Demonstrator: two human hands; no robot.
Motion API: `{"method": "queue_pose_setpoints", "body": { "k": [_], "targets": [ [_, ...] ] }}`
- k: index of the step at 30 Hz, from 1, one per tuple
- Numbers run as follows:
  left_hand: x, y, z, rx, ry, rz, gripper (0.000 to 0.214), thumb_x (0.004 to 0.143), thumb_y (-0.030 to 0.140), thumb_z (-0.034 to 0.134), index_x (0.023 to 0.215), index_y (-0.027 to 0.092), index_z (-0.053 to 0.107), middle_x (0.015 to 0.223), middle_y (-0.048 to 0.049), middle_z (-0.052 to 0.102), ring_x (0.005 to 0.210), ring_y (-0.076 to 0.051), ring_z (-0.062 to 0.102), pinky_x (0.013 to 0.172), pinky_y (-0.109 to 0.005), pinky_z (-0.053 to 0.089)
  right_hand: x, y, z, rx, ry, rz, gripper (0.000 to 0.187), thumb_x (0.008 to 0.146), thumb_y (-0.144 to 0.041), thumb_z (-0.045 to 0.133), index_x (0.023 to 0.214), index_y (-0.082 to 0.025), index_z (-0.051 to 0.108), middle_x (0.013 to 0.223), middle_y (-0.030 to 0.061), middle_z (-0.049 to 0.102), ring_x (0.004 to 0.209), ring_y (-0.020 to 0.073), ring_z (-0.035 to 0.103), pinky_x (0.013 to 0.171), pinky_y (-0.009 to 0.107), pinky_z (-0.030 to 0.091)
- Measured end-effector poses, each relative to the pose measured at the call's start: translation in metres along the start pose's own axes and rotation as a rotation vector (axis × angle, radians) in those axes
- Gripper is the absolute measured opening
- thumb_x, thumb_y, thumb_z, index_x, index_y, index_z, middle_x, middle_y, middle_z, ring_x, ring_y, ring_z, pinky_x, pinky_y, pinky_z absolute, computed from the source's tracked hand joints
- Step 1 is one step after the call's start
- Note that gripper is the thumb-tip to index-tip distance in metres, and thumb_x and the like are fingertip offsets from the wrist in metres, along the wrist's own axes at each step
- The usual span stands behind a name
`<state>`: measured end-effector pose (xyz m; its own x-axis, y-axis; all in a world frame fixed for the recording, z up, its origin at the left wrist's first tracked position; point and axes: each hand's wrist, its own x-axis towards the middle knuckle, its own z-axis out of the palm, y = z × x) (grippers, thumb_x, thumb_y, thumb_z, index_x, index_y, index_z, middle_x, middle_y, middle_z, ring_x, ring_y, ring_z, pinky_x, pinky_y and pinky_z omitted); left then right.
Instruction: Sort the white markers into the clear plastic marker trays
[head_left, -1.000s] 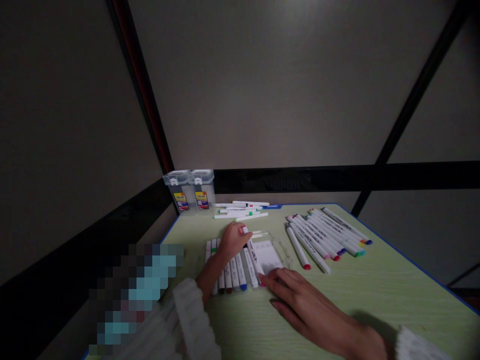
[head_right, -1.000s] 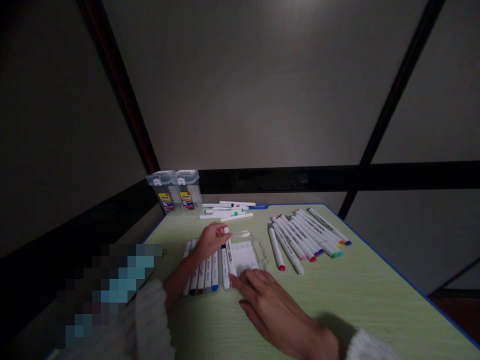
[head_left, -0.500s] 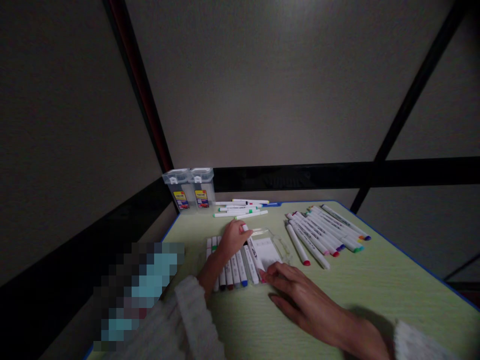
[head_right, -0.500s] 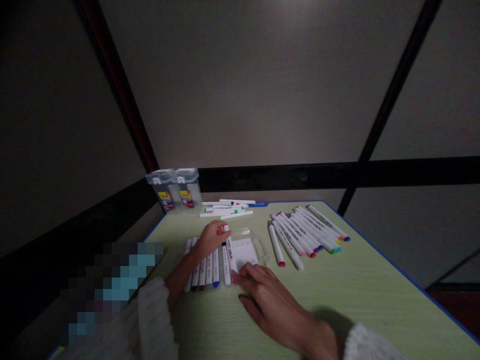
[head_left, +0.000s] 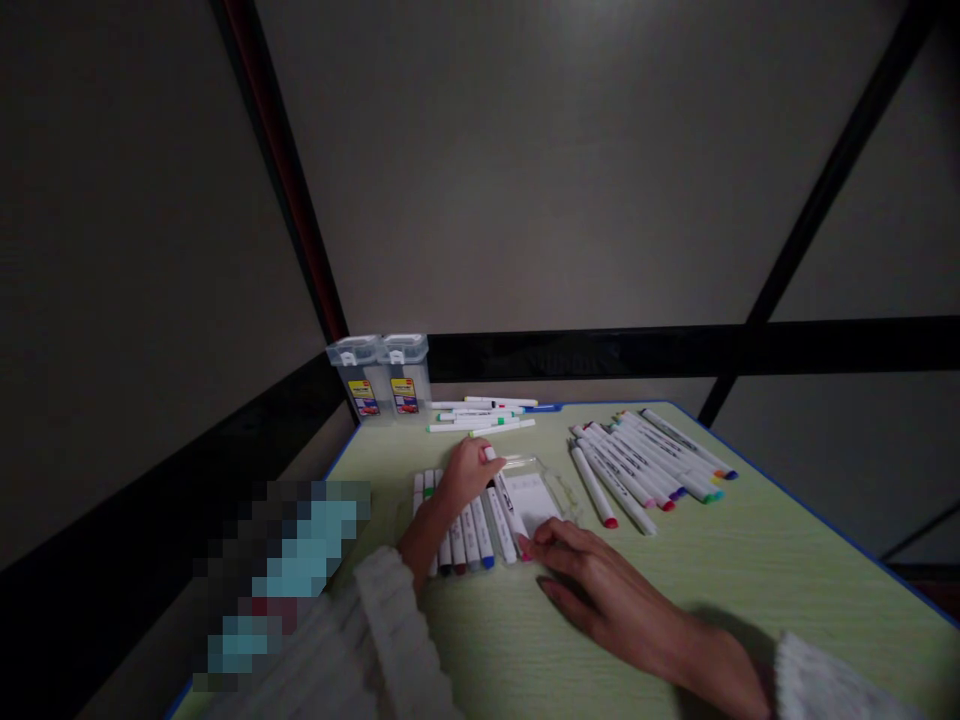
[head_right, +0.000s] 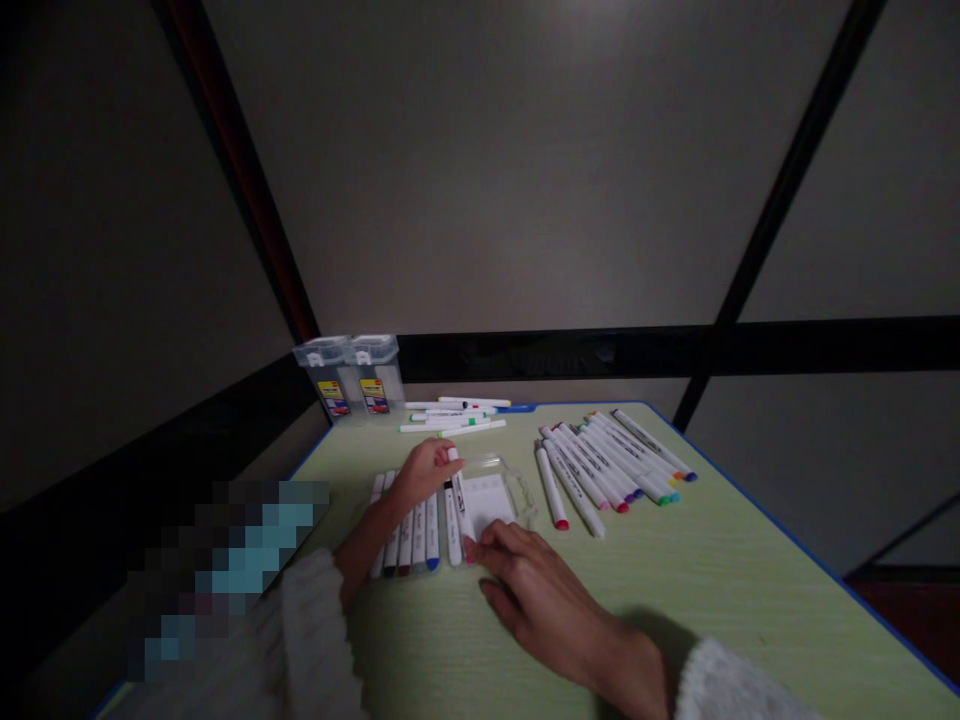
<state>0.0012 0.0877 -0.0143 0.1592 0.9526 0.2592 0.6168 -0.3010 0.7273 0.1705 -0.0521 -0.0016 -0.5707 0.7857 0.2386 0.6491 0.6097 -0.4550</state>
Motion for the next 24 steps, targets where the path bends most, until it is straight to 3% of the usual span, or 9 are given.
{"method": "queue_pose_setpoints", "body": {
  "k": [24],
  "targets": [
    [-0.0016, -0.0050, 0.0037, 0.010, 0.049, 0.058, 0.005, 0.065, 0.018, 0.060, 0.064, 0.014, 0.058, 0.055, 0.0050, 0.043, 0.054, -0.008, 0.042, 0.055, -0.021, 0.035, -0.0014, -0.0013, 0.0081, -0.065, 0.012, -0.033, 0.040, 0.083, -0.013, 0.042, 0.123, -0.018, 0.045, 0.105, 0.0090, 0.054, 0.100, 0.0214, 0.048, 0.090, 0.037, 0.040]
  ]
}}
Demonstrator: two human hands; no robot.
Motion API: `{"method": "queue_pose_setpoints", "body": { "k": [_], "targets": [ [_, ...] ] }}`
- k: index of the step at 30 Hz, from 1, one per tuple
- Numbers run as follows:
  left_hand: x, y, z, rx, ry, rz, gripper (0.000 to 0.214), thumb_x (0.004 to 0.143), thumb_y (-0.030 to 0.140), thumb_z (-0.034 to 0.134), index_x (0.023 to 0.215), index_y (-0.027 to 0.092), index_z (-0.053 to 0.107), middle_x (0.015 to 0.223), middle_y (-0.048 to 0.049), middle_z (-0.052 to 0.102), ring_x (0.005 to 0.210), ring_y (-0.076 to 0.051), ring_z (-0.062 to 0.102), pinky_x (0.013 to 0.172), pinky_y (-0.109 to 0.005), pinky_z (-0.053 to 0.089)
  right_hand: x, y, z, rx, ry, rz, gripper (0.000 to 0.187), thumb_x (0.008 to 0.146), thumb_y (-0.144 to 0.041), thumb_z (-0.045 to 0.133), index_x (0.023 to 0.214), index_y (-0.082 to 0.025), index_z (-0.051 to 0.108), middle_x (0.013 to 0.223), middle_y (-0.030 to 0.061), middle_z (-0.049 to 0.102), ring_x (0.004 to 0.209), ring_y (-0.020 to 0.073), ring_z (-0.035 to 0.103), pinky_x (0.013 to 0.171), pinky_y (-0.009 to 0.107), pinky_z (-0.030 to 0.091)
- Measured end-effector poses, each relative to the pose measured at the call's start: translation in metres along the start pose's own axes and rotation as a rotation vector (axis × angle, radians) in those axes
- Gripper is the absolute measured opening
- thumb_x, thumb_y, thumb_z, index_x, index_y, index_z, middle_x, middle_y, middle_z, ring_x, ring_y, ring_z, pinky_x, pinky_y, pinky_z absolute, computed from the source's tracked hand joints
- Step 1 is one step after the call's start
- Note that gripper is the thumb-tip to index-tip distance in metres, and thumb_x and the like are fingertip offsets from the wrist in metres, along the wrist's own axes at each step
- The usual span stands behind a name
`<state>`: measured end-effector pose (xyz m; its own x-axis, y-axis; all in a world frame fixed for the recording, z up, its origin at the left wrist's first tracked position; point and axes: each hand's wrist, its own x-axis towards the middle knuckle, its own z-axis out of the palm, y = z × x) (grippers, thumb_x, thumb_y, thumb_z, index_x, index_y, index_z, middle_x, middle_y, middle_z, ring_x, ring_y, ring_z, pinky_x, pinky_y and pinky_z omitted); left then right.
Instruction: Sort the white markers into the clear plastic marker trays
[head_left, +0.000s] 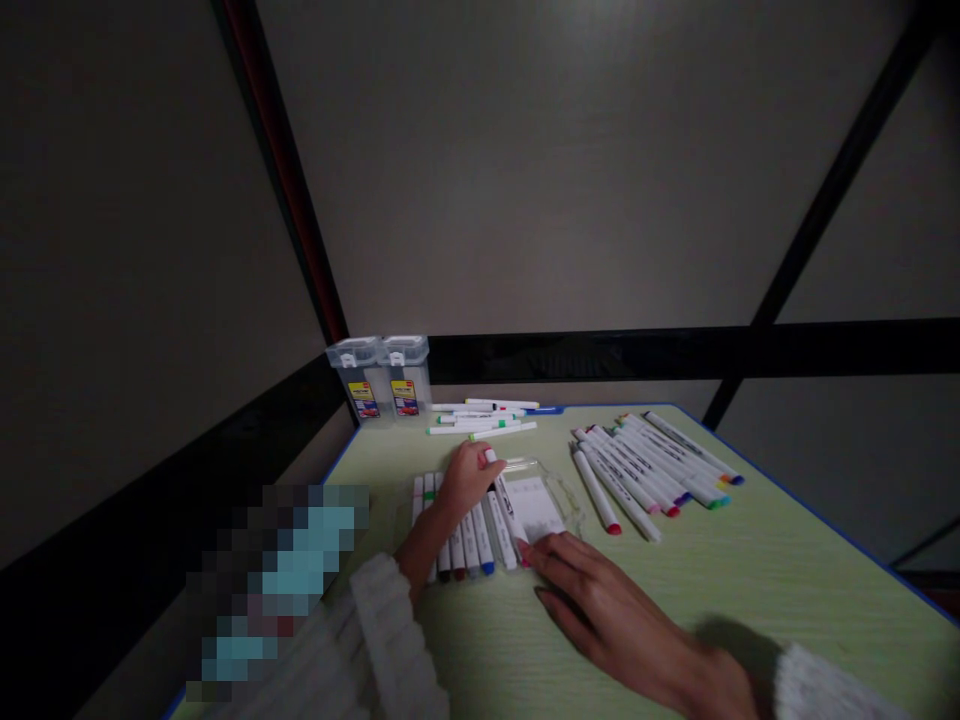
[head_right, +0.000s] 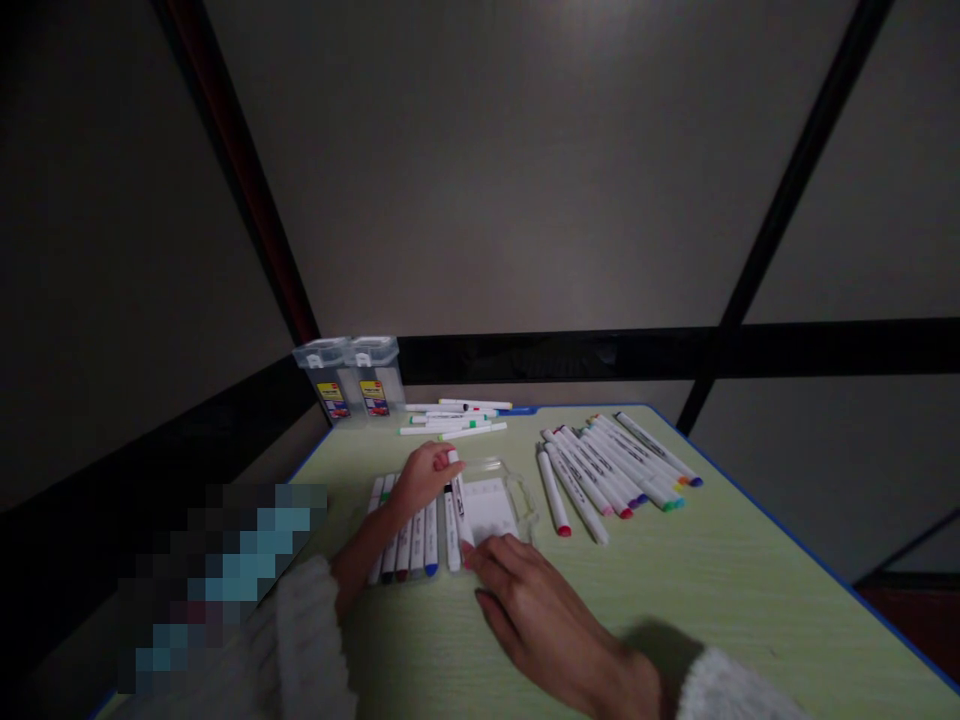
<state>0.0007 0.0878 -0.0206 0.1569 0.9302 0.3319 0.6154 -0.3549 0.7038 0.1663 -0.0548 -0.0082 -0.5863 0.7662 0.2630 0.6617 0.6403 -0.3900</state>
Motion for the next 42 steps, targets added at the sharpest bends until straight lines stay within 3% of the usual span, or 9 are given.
{"method": "queue_pose_setpoints", "body": {
  "k": [6, 14, 21, 26, 42],
  "targets": [
    [-0.002, 0.003, 0.000, 0.045, -0.008, 0.048, 0.014, 0.067, 0.019, 0.058, 0.054, 0.015, 0.053, 0.053, 0.0047, 0.039, 0.055, -0.009, 0.040, 0.057, -0.022, 0.034, 0.000, 0.001, 0.002, 0.009, 0.006, -0.018, 0.039, 0.084, -0.014, 0.041, 0.122, -0.017, 0.045, 0.107, 0.0088, 0.053, 0.100, 0.0209, 0.048, 0.092, 0.037, 0.039],
    [-0.002, 0.003, 0.001, 0.068, -0.012, 0.034, 0.007, 0.067, 0.021, 0.059, 0.067, 0.014, 0.061, 0.059, 0.0031, 0.043, 0.057, -0.010, 0.044, 0.059, -0.022, 0.038, 0.002, -0.003, -0.003, 0.116, 0.000, 0.000, 0.033, 0.082, -0.010, 0.041, 0.113, -0.017, 0.051, 0.102, 0.0076, 0.053, 0.097, 0.0193, 0.049, 0.088, 0.033, 0.041],
    [0.000, 0.004, 0.001, 0.079, -0.011, 0.000, 0.016, 0.066, 0.019, 0.061, 0.080, 0.012, 0.064, 0.061, 0.0029, 0.046, 0.059, -0.010, 0.045, 0.060, -0.022, 0.039, 0.006, -0.003, -0.005, 0.210, 0.023, 0.033, 0.023, 0.078, -0.005, 0.042, 0.091, -0.018, 0.057, 0.092, 0.0046, 0.052, 0.090, 0.0170, 0.050, 0.080, 0.029, 0.042],
    [0.002, 0.006, 0.005, 0.091, -0.020, 0.002, 0.014, 0.065, 0.020, 0.062, 0.078, 0.013, 0.064, 0.059, 0.0038, 0.047, 0.058, -0.010, 0.045, 0.060, -0.022, 0.039, 0.008, 0.000, -0.004, 0.201, 0.034, 0.032, 0.022, 0.076, -0.002, 0.042, 0.083, -0.018, 0.056, 0.091, 0.0042, 0.051, 0.089, 0.0168, 0.050, 0.079, 0.028, 0.041],
    [-0.005, 0.012, 0.003, 0.124, -0.002, 0.086, 0.005, 0.069, 0.018, 0.056, 0.065, 0.015, 0.057, 0.059, 0.0030, 0.043, 0.059, -0.012, 0.043, 0.061, -0.023, 0.036, 0.003, 0.000, -0.002, 0.064, 0.010, -0.003, 0.022, 0.081, -0.008, 0.042, 0.098, -0.016, 0.054, 0.096, 0.0066, 0.052, 0.092, 0.0188, 0.048, 0.085, 0.033, 0.040]
  ]
}}
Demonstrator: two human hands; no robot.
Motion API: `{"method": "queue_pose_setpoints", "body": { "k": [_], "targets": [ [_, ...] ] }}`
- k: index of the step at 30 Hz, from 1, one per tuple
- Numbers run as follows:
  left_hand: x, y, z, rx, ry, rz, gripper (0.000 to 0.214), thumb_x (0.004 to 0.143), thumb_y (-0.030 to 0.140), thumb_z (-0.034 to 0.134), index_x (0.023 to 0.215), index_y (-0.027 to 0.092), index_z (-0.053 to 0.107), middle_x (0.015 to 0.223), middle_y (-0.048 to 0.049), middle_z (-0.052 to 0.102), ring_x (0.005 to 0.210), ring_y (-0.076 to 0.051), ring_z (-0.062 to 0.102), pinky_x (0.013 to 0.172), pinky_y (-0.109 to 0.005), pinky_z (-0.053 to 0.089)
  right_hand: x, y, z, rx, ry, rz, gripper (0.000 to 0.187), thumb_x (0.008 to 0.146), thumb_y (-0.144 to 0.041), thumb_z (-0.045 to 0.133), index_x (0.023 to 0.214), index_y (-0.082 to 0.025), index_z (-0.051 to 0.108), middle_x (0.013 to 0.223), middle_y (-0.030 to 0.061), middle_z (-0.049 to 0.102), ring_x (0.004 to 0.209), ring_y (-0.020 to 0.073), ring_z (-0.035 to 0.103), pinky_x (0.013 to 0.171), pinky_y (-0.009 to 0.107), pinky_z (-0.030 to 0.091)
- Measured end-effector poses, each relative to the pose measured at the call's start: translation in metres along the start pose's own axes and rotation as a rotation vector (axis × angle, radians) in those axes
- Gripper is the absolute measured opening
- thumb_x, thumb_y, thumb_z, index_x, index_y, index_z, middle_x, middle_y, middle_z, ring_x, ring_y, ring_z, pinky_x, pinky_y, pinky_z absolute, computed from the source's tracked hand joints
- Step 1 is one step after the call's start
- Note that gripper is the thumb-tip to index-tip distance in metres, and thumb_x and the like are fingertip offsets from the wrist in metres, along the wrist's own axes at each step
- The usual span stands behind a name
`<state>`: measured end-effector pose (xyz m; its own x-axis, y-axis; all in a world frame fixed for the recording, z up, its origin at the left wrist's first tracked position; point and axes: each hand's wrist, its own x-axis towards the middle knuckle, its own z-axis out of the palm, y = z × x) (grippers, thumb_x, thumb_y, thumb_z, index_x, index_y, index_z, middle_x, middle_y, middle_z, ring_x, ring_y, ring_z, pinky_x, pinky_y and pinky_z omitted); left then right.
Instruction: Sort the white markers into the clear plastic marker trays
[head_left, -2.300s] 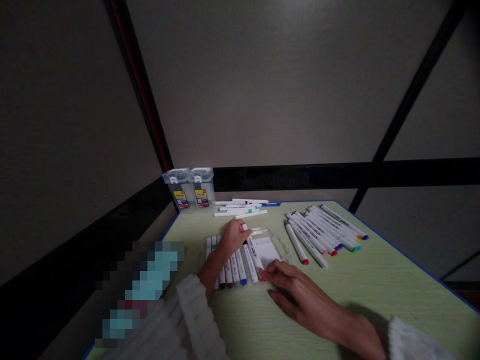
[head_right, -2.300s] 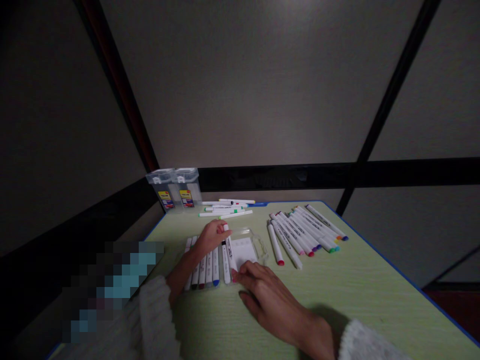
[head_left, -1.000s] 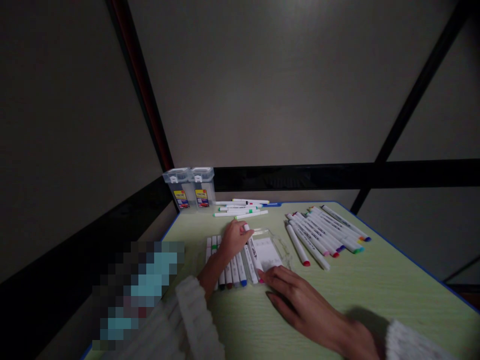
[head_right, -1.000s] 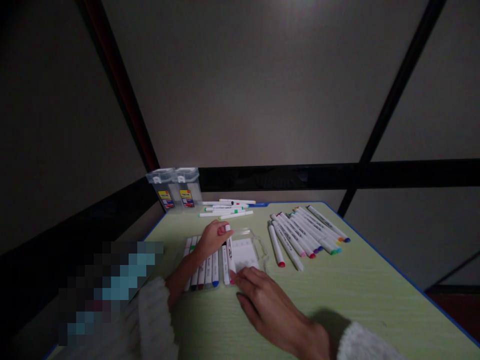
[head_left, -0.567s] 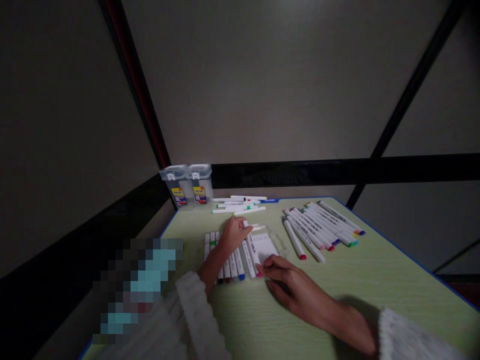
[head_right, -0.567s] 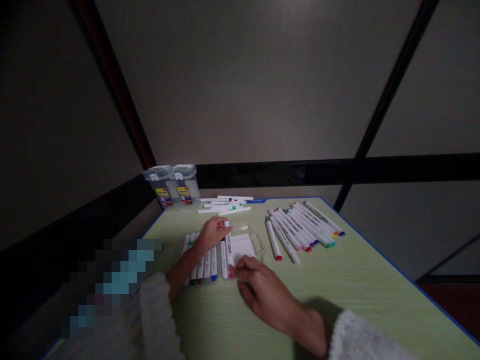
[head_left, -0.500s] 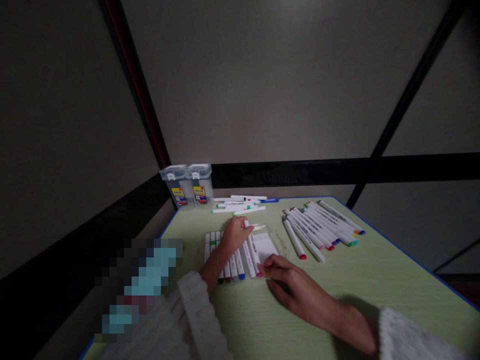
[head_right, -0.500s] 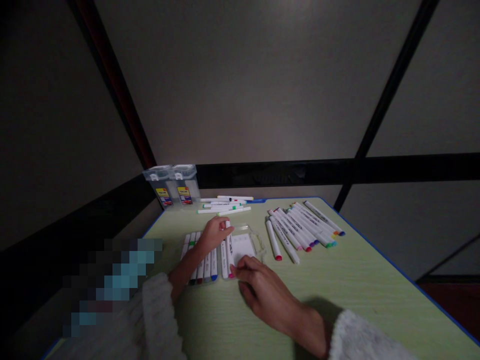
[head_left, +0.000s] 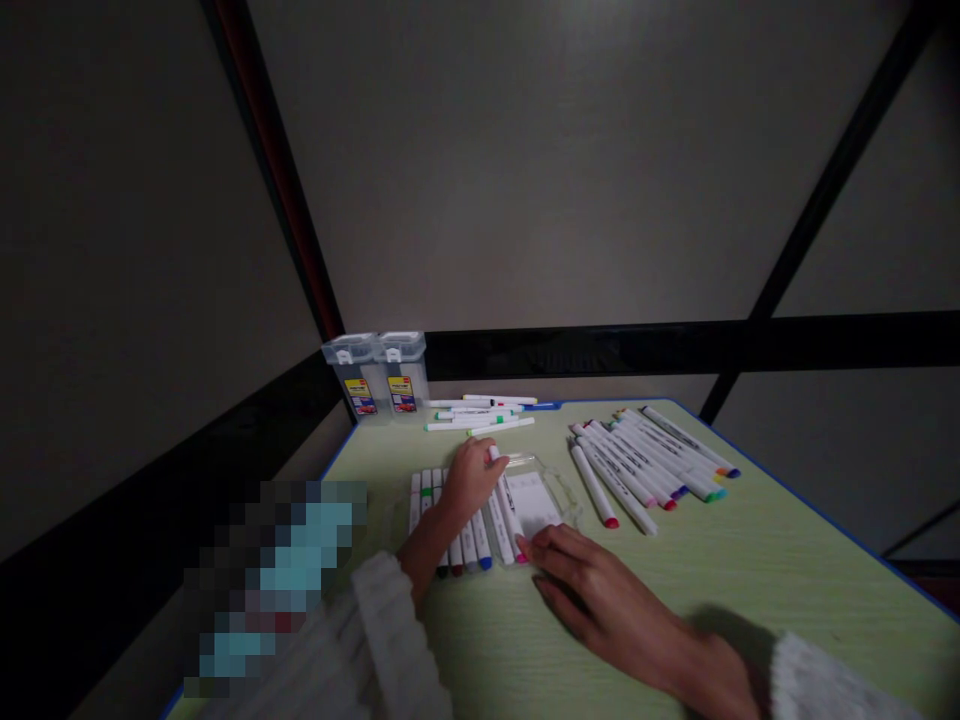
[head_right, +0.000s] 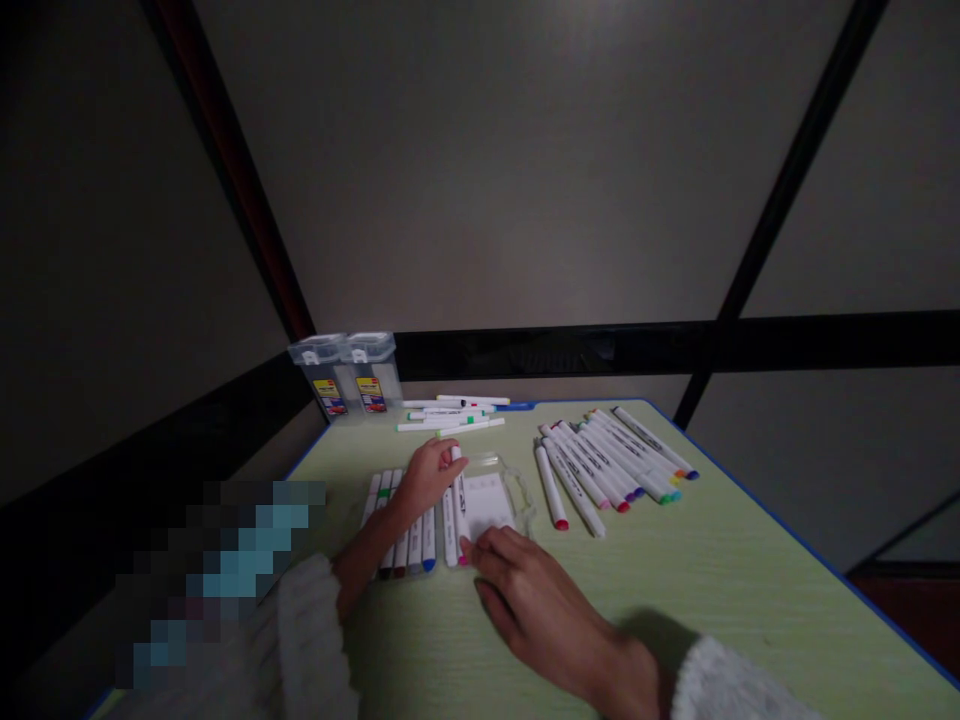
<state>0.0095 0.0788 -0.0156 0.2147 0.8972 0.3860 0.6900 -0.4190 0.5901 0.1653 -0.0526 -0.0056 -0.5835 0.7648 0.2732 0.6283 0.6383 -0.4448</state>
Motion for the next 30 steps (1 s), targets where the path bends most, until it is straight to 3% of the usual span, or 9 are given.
{"method": "queue_pose_setpoints", "body": {
  "k": [14, 22, 30],
  "targets": [
    [0.002, -0.007, 0.003, -0.277, 0.070, -0.121, 0.013, 0.067, 0.017, 0.054, 0.079, 0.015, 0.057, 0.051, 0.0069, 0.044, 0.049, -0.008, 0.044, 0.051, -0.019, 0.036, 0.001, -0.002, 0.000, -0.050, -0.031, -0.004, 0.019, 0.082, -0.009, 0.041, 0.095, -0.015, 0.053, 0.095, 0.0073, 0.052, 0.090, 0.0194, 0.048, 0.084, 0.035, 0.042],
    [0.007, 0.002, -0.004, -0.544, 0.110, -0.271, 0.016, 0.063, 0.017, 0.054, 0.079, 0.016, 0.053, 0.054, 0.0080, 0.046, 0.038, -0.006, 0.047, 0.038, -0.016, 0.038, -0.001, -0.002, 0.001, -0.058, -0.034, -0.020, 0.034, 0.083, -0.012, 0.041, 0.116, -0.018, 0.046, 0.100, 0.0072, 0.053, 0.094, 0.0200, 0.048, 0.087, 0.037, 0.041],
    [0.005, 0.014, -0.011, -0.671, 0.126, -0.318, 0.021, 0.063, 0.020, 0.056, 0.082, 0.015, 0.052, 0.058, 0.0084, 0.046, 0.032, -0.003, 0.045, 0.029, -0.014, 0.037, -0.003, -0.003, 0.000, -0.074, -0.015, -0.015, 0.041, 0.083, -0.012, 0.041, 0.124, -0.019, 0.042, 0.107, 0.0086, 0.053, 0.099, 0.0207, 0.048, 0.090, 0.038, 0.041]
  ]
}}
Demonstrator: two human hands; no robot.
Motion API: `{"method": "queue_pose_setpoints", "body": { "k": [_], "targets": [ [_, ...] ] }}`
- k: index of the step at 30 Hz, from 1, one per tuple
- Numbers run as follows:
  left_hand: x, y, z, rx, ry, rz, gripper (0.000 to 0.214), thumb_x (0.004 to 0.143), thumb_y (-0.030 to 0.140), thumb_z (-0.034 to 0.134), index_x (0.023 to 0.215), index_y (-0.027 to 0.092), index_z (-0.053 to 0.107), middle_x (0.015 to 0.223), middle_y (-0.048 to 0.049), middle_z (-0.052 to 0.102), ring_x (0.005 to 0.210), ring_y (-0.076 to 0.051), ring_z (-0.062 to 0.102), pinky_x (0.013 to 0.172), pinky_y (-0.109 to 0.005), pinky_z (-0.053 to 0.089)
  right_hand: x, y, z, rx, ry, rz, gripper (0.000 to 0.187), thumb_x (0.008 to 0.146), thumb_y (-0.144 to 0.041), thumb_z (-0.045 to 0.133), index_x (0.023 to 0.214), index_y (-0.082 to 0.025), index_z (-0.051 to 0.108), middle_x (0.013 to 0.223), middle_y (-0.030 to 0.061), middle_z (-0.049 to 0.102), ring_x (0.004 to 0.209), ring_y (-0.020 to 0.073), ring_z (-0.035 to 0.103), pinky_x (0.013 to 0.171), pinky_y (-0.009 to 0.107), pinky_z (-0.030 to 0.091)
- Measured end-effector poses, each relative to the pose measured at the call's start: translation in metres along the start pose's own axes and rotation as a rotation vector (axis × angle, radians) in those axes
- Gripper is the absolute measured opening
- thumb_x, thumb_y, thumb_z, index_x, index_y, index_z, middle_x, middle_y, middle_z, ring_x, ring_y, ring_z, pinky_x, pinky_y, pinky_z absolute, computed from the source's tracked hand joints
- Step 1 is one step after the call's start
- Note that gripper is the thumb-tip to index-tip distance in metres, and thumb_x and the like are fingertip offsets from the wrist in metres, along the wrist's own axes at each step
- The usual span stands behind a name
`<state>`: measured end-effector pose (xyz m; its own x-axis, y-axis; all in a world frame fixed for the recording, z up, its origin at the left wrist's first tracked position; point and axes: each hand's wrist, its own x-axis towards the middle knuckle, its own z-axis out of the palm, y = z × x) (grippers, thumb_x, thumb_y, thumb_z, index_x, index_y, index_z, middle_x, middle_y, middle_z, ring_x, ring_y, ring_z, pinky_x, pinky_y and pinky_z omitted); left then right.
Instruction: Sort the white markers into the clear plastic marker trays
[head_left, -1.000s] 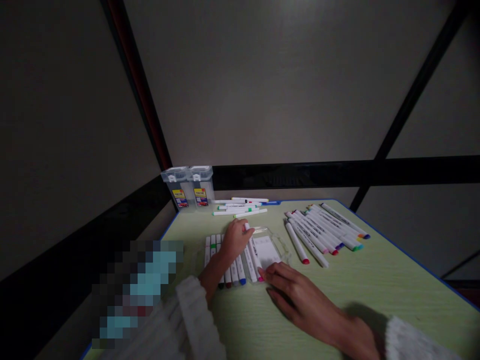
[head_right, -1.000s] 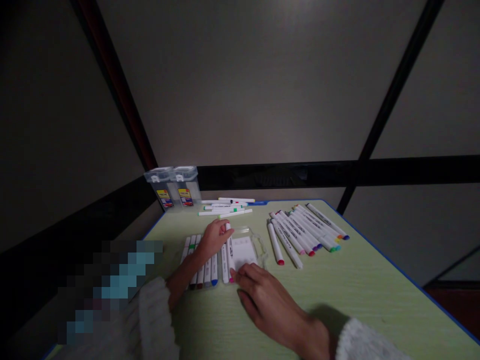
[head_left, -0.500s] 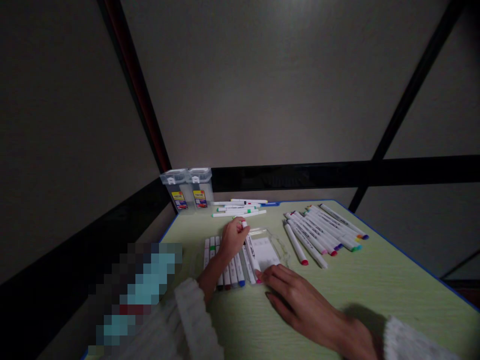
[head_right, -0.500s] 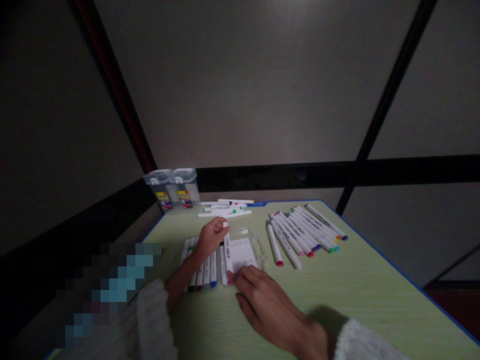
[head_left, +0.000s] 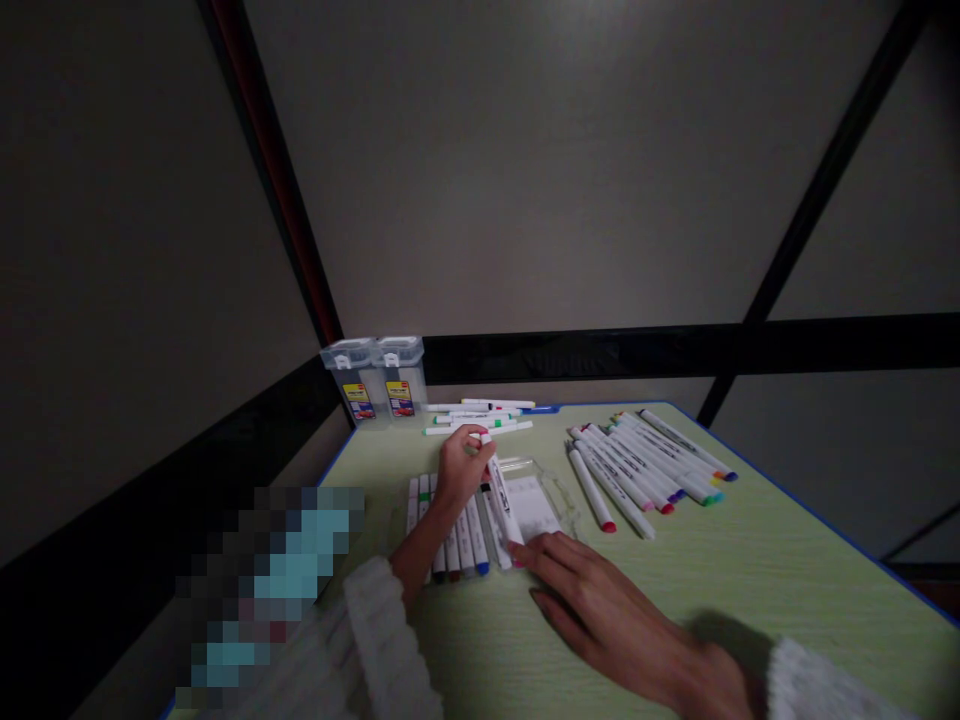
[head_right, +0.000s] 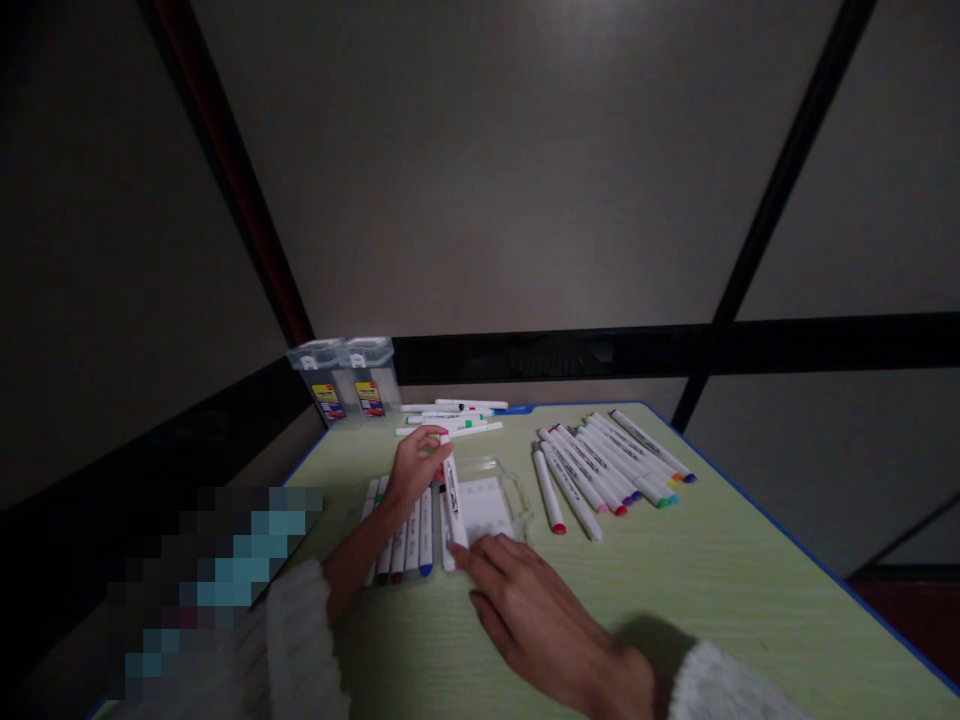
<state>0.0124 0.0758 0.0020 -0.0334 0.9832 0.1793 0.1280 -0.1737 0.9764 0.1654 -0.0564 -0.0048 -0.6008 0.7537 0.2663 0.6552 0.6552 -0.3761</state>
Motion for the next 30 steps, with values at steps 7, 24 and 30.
{"method": "queue_pose_setpoints", "body": {
  "k": [7, 24, 30],
  "targets": [
    [-0.002, 0.003, 0.001, -0.089, -0.019, 0.026, 0.024, 0.062, 0.023, 0.059, 0.083, 0.015, 0.051, 0.061, 0.0080, 0.046, 0.032, -0.003, 0.045, 0.030, -0.015, 0.038, -0.001, 0.002, 0.000, -0.010, 0.025, -0.001, 0.045, 0.084, -0.014, 0.042, 0.128, -0.022, 0.038, 0.106, 0.0077, 0.052, 0.099, 0.0198, 0.049, 0.088, 0.037, 0.042],
    [-0.019, 0.019, 0.011, -0.288, -0.239, -0.018, 0.028, 0.059, 0.025, 0.062, 0.077, 0.017, 0.042, 0.071, 0.0046, 0.049, 0.047, -0.005, 0.052, 0.039, -0.017, 0.045, 0.000, 0.005, -0.006, -0.197, 0.204, 0.074, 0.030, 0.085, -0.014, 0.037, 0.110, -0.018, 0.053, 0.083, 0.0067, 0.053, 0.079, 0.0204, 0.050, 0.073, 0.037, 0.037],
    [-0.020, 0.020, 0.012, -0.287, -0.240, -0.048, 0.030, 0.059, 0.027, 0.064, 0.076, 0.017, 0.041, 0.070, 0.0051, 0.049, 0.046, -0.005, 0.052, 0.039, -0.017, 0.045, 0.000, 0.008, -0.005, -0.268, 0.194, 0.075, 0.030, 0.085, -0.016, 0.037, 0.111, -0.016, 0.052, 0.081, 0.0064, 0.058, 0.071, 0.0184, 0.053, 0.068, 0.033, 0.036]
  ]
}}
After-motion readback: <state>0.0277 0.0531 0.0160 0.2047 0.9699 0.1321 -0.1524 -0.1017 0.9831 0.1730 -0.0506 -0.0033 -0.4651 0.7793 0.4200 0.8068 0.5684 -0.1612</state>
